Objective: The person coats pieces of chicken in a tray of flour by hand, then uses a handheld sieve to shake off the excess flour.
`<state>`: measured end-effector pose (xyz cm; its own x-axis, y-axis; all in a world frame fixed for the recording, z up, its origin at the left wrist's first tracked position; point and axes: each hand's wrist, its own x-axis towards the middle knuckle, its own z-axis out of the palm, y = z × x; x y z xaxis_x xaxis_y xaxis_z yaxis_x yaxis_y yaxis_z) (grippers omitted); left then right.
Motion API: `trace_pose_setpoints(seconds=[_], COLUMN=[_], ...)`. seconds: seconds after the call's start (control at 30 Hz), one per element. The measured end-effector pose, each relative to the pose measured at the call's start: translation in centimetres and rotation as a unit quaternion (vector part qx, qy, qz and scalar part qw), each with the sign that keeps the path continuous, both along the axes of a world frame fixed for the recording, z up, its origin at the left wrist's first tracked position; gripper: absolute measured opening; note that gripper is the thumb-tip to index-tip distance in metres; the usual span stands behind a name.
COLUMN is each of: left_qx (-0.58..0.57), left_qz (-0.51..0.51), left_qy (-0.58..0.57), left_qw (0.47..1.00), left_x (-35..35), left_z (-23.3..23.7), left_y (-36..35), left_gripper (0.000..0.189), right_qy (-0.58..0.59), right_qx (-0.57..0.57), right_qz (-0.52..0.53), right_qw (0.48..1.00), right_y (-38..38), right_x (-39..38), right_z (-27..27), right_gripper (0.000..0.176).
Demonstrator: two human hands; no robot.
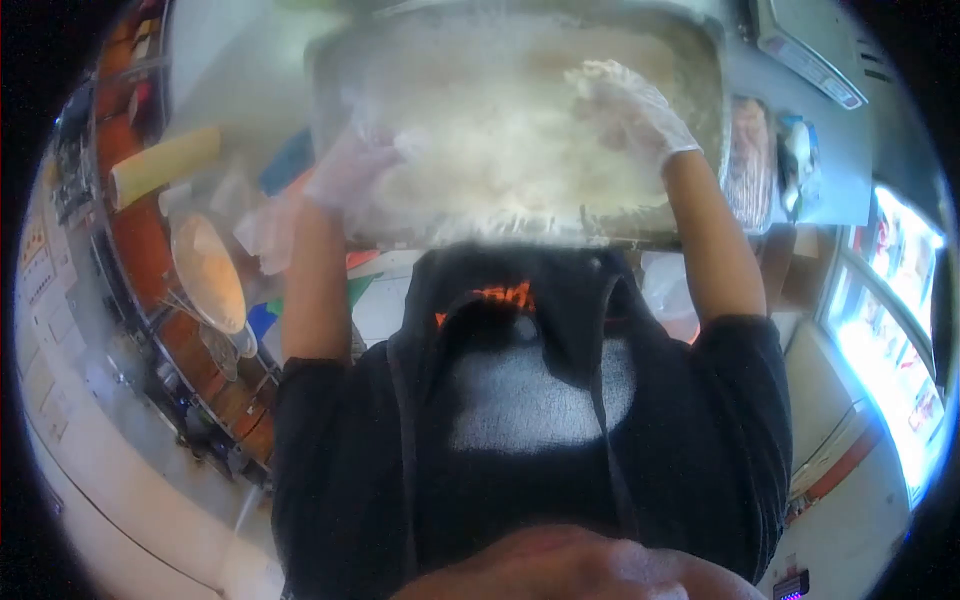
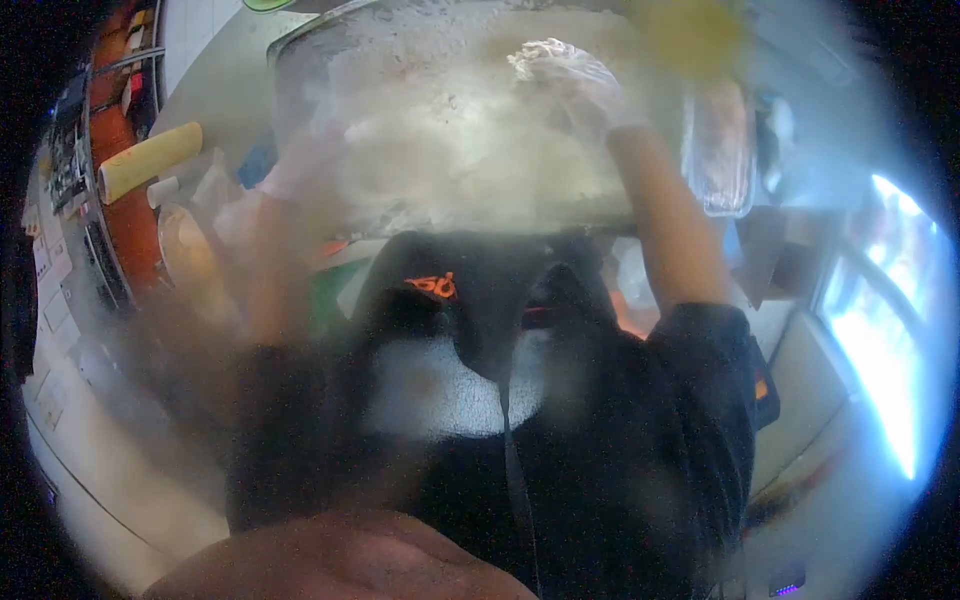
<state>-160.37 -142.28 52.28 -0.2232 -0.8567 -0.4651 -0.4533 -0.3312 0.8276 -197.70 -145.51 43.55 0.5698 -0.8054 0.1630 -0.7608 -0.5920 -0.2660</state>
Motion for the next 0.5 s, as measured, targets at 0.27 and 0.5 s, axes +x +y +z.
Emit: trace_pose_setpoints(seconds=[0.27, 0.5], left_qx=[-0.184, -0.321], left_qz=[-0.286, -0.342], left_qy=[-0.407, -0.471], left_qw=[0.847, 0.747], left_x=[1.2, -0.1], left_z=[-1.4, -4.9], left_y=[-0.4, -0.9], left_gripper=[0.027, 0.039], right_qy=[-0.303, -0.659], right_qx=[0.519, 0.576], right_qz=[-0.250, -0.051], right_qw=[0.759, 0.481], right_y=[-0.4, -11.9], right_x=[4.0, 12.9], right_z=[10.2, 12.8], right_gripper=[0.045, 0.025])
